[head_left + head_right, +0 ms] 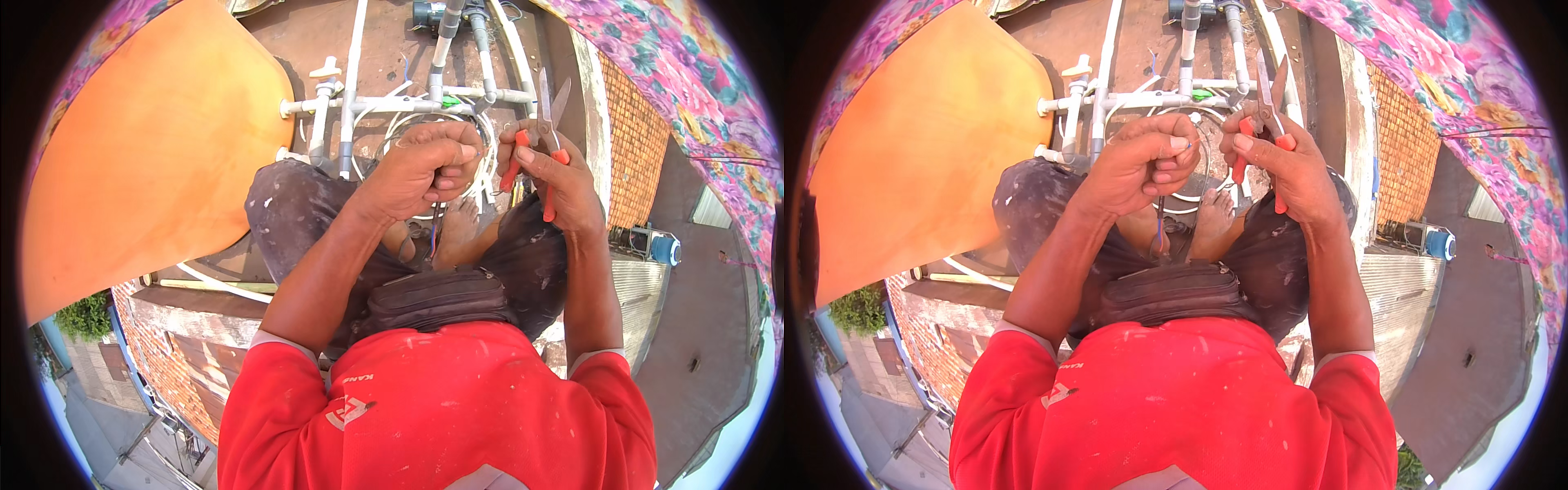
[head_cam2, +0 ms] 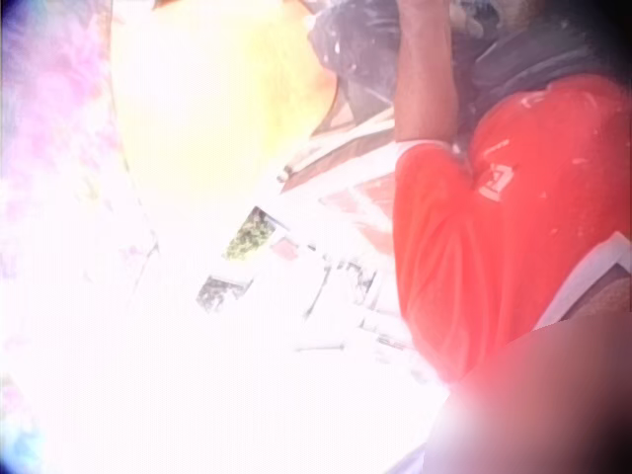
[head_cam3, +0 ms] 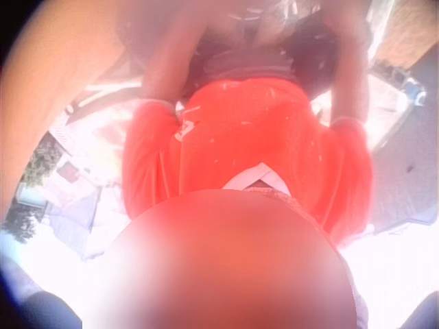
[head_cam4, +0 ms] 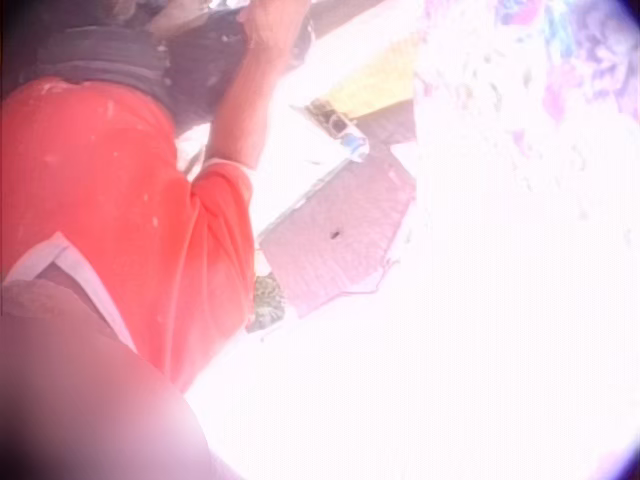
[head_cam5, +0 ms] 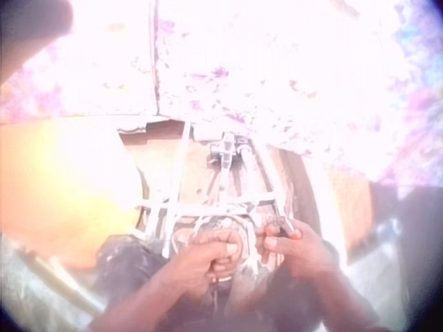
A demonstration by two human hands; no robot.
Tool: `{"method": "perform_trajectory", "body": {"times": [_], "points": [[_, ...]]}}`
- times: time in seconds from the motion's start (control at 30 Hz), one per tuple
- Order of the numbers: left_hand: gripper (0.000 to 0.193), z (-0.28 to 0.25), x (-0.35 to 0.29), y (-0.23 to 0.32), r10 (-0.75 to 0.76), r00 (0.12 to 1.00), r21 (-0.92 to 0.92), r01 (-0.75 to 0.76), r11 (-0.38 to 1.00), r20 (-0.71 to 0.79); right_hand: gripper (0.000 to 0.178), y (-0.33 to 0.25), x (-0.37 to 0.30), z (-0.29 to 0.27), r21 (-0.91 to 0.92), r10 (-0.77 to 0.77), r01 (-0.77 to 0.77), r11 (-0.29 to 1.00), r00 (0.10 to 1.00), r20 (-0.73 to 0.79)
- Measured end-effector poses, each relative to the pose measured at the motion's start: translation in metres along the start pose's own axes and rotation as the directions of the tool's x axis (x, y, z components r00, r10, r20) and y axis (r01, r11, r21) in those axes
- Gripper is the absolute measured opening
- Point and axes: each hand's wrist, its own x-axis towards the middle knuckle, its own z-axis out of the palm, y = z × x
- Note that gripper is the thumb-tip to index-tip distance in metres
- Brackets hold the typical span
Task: The person strips the insulation from several electrical wires using a utility knife and then connects them to a junction box mounted on a metal frame. The person twists the wire ends and secures them within the junction box.
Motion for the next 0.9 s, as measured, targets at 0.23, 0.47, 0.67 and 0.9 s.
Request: {"method": "perform_trajectory", "body": {"times": [0.23, 0.47, 0.67, 0.9], "points": [[0.018, 0.014, 0.006, -0.003, -0.044, 0.999, 0.062, 0.046, 0.997, -0.025, 0.027, -0.005, -0.023, 0.032, -0.522, -0.455, 0.354, 0.776, 0.887, -0.076], [0.012, 0.047, 0.018, -0.021, 0.352, 0.935, 0.543, -0.27, 0.795, -0.05, 0.028, -0.023, -0.046, 0.013, -0.619, -0.448, 0.246, 0.746, 0.873, -0.192], [0.008, 0.07, 0.022, -0.002, 0.675, 0.71, 0.913, -0.385, 0.135, 0.199, 0.03, -0.056, -0.029, 0.004, -0.4, -0.26, 0.154, 0.904, 0.938, -0.228], [0.012, 0.009, 0.051, 0.082, 0.698, 0.668, 0.962, -0.239, -0.129, 0.259, 0.025, -0.073, 0.056, -0.028, -0.169, -0.212, 0.166, 0.971, 0.93, -0.302]]}}
